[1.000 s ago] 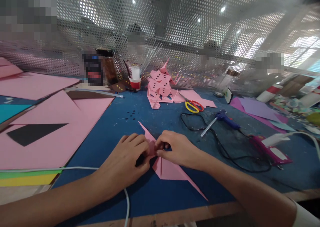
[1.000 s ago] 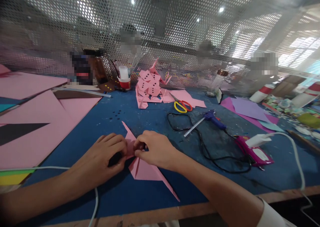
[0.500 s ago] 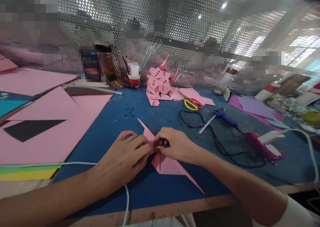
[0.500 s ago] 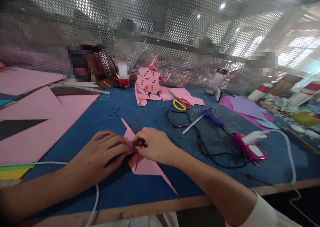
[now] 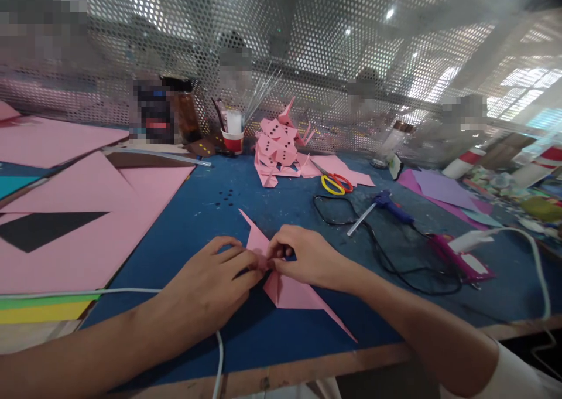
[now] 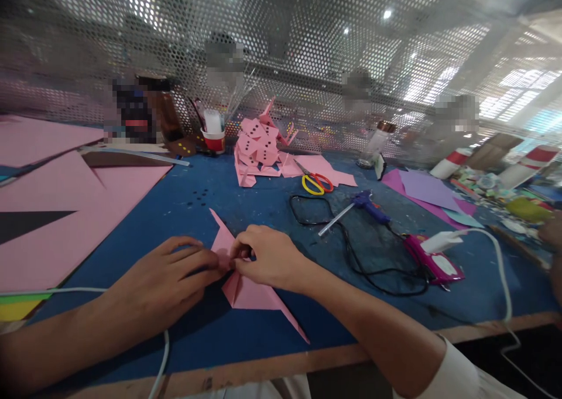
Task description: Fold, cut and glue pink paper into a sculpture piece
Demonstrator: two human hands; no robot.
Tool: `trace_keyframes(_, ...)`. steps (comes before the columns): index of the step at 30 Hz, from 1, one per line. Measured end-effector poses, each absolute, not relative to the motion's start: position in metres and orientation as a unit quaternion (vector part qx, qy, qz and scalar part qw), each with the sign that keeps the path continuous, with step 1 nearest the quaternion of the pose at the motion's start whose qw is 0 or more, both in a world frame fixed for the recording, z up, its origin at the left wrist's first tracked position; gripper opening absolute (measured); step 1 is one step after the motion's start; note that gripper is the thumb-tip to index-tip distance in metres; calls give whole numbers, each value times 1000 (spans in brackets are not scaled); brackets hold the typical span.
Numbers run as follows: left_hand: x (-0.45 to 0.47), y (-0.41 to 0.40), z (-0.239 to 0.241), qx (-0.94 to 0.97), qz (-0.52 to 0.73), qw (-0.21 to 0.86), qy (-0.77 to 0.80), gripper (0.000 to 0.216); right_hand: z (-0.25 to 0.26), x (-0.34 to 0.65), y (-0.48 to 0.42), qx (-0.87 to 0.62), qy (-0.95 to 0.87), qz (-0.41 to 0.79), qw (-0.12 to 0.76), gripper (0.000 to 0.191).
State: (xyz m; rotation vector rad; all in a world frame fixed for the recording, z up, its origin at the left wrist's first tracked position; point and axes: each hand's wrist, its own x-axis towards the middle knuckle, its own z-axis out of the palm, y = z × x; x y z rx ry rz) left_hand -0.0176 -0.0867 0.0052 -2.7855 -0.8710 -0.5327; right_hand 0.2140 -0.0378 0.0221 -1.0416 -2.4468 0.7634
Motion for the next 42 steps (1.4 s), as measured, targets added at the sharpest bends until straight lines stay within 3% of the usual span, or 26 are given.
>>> trace_keyframes(8,-17,-87,4,-937,-170,81,-295,30,22,210,-43,-375,-878,230,188,8)
trace_keyframes(17,-20,-85,1,-936,-206,97,-270,21,23,201,-47,-422,-864,216,169,13)
trace_keyframes(42,-34,-90,-4,-941,-192,86,-263,30,24,204,-42,-422,-849,268,172,18)
